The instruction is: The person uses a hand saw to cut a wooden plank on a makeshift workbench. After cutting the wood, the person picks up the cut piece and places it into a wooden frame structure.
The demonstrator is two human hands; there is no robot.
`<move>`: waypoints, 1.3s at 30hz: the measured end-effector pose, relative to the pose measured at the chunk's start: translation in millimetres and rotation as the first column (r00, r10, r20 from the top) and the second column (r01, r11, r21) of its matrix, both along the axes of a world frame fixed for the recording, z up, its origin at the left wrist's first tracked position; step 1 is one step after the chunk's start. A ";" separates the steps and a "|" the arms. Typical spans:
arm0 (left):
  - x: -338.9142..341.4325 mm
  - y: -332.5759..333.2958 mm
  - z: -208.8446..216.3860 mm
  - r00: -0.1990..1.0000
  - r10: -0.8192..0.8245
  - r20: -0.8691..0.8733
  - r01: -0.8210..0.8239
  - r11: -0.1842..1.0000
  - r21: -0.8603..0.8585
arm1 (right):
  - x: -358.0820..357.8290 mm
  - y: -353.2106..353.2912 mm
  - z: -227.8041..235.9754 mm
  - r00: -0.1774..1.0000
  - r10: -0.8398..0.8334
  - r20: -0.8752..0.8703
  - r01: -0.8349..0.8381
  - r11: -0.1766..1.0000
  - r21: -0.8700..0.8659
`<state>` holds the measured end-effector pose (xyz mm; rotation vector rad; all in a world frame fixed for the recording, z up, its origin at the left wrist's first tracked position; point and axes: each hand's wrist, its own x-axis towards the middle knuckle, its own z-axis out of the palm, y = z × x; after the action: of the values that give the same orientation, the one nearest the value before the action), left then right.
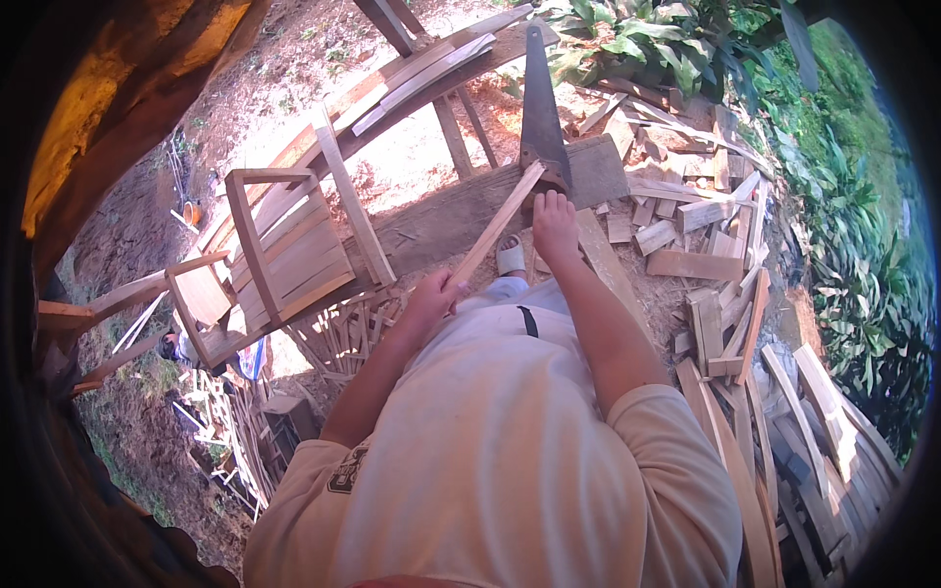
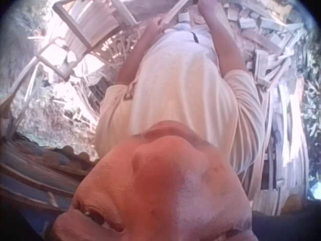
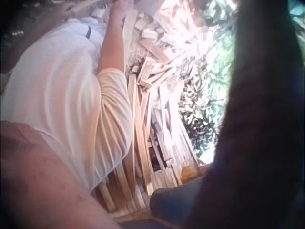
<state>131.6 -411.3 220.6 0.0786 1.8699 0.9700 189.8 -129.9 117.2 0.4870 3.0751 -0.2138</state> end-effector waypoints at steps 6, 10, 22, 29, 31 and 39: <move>3.6 -2.7 -17.2 0.941 0.202 0.271 -0.236 0.967 0.097 | -12.8 28.5 -20.4 0.994 0.078 0.076 -0.076 0.997 -0.022; -6.0 0.9 -21.6 0.982 0.061 0.180 -0.081 0.991 0.103 | 1.1 46.6 17.9 0.991 0.035 0.127 -0.027 0.998 -0.065; -34.5 70.9 -35.8 0.983 -0.164 -0.080 0.159 0.986 -0.058 | 149.5 123.0 90.7 0.901 -0.382 -0.203 0.230 0.821 -0.523; -33.6 116.8 -54.9 0.662 -0.565 -0.493 0.368 0.818 -0.442 | 241.4 93.4 195.6 0.718 -0.684 -0.134 0.338 0.509 -0.791; -38.1 147.2 -22.5 0.604 -0.602 -0.523 0.394 0.795 -0.460 | 258.4 95.4 227.7 0.754 -0.640 -0.149 0.370 0.601 -0.708; -64.2 162.1 -56.3 0.506 -0.710 -0.490 0.343 0.687 -0.641 | 255.7 111.9 284.3 0.853 -0.512 -0.101 0.364 0.722 -0.589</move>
<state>67.4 -249.3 164.3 0.8329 2.5010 -0.0508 445.5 -18.0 401.5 1.2206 2.8331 -1.2277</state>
